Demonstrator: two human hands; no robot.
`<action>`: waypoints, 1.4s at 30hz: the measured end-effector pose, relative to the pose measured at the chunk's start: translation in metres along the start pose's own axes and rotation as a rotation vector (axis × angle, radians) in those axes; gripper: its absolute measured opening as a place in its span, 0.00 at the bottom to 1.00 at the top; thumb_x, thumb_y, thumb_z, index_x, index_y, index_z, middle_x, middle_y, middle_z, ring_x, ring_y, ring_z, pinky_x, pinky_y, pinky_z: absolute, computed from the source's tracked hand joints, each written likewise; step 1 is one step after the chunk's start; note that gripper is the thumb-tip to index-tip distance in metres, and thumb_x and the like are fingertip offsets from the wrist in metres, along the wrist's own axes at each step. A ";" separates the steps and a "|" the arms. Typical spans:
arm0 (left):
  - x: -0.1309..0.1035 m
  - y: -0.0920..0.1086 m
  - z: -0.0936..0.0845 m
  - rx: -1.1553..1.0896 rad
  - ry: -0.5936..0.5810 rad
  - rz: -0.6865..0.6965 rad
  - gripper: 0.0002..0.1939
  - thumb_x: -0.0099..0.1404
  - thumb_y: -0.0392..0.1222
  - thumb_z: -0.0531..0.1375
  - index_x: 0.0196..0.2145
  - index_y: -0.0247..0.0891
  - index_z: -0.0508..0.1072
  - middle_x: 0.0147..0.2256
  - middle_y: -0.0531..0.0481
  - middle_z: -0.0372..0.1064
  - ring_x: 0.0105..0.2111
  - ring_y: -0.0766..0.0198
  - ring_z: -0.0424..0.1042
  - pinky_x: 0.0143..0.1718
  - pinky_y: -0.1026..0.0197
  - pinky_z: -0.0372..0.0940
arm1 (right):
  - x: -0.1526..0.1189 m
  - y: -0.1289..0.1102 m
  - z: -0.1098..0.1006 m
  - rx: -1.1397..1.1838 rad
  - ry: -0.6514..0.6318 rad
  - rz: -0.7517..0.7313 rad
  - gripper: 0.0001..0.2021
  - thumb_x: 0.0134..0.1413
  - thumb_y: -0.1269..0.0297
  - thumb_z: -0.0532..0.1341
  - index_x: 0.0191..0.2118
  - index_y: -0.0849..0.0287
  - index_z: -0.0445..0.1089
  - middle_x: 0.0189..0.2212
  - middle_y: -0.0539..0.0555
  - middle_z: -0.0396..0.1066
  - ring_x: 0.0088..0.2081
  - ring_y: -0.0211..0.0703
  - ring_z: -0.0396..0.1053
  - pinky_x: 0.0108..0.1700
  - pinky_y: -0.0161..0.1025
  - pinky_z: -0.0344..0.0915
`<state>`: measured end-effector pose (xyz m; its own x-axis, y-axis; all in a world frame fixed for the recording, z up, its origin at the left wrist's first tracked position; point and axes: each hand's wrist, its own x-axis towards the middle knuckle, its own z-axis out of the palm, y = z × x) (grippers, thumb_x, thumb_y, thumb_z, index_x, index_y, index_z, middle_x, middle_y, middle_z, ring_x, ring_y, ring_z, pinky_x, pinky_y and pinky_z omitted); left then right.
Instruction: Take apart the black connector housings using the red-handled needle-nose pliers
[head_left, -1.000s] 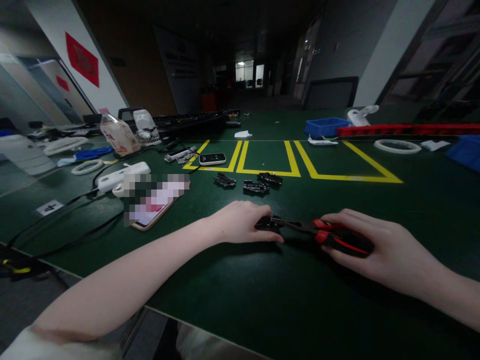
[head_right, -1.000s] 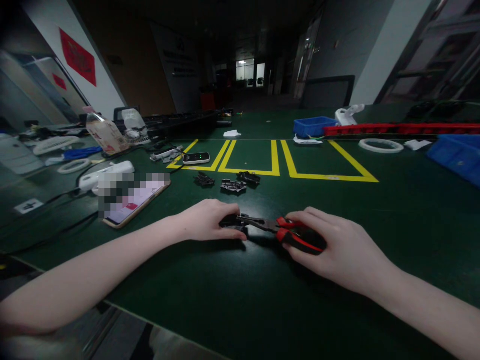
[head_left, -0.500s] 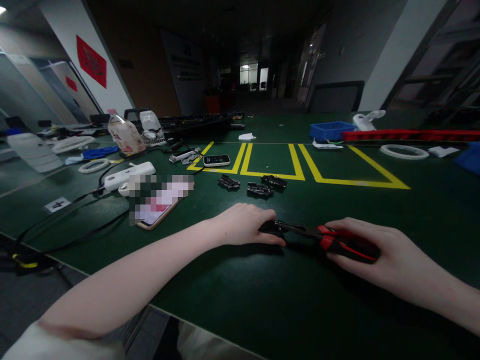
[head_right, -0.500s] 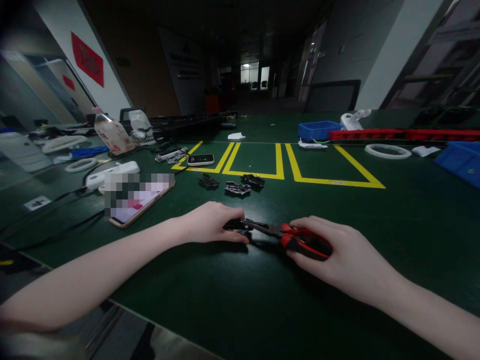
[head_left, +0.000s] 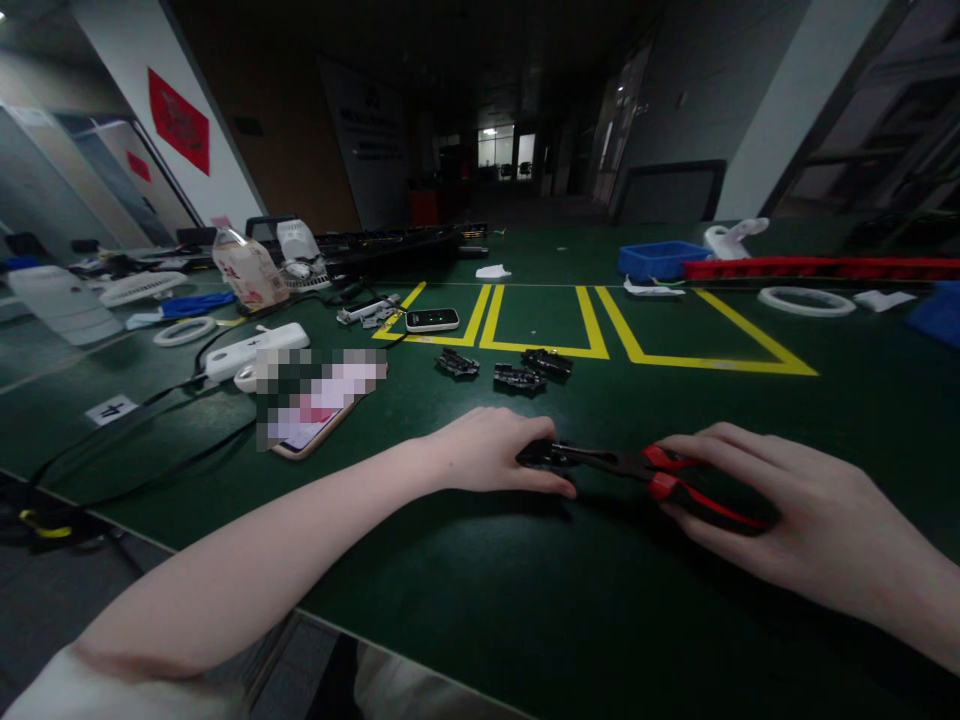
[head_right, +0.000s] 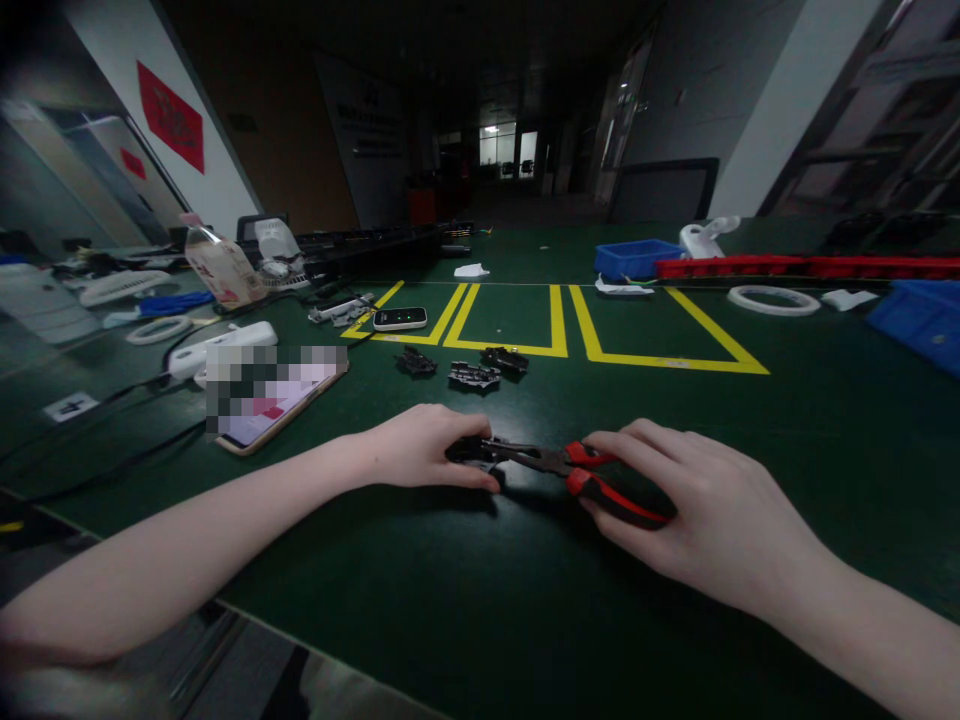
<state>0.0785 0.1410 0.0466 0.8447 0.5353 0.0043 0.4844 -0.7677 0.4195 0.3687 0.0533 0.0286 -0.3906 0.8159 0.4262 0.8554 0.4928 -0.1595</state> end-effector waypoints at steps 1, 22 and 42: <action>0.000 0.000 0.000 0.004 0.000 -0.002 0.22 0.66 0.63 0.60 0.39 0.38 0.68 0.32 0.52 0.71 0.28 0.64 0.67 0.26 0.64 0.54 | 0.000 -0.001 0.000 0.006 -0.001 0.008 0.19 0.56 0.50 0.61 0.52 0.48 0.70 0.44 0.57 0.74 0.39 0.61 0.75 0.37 0.57 0.74; -0.003 0.003 -0.003 -0.018 -0.029 -0.021 0.24 0.65 0.64 0.60 0.42 0.40 0.65 0.30 0.54 0.68 0.25 0.65 0.66 0.25 0.64 0.54 | -0.003 -0.004 0.002 0.144 -0.053 0.093 0.19 0.57 0.46 0.62 0.51 0.45 0.70 0.45 0.54 0.75 0.41 0.57 0.75 0.39 0.54 0.76; -0.001 0.000 0.002 -0.047 0.030 -0.047 0.25 0.64 0.65 0.60 0.44 0.40 0.64 0.28 0.56 0.67 0.25 0.65 0.65 0.24 0.65 0.53 | 0.000 0.002 0.004 0.155 -0.069 0.116 0.20 0.55 0.45 0.63 0.50 0.47 0.72 0.45 0.54 0.76 0.41 0.55 0.76 0.40 0.54 0.77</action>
<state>0.0784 0.1396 0.0447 0.8139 0.5809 0.0102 0.5113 -0.7246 0.4622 0.3694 0.0553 0.0244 -0.3199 0.8860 0.3358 0.8353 0.4310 -0.3413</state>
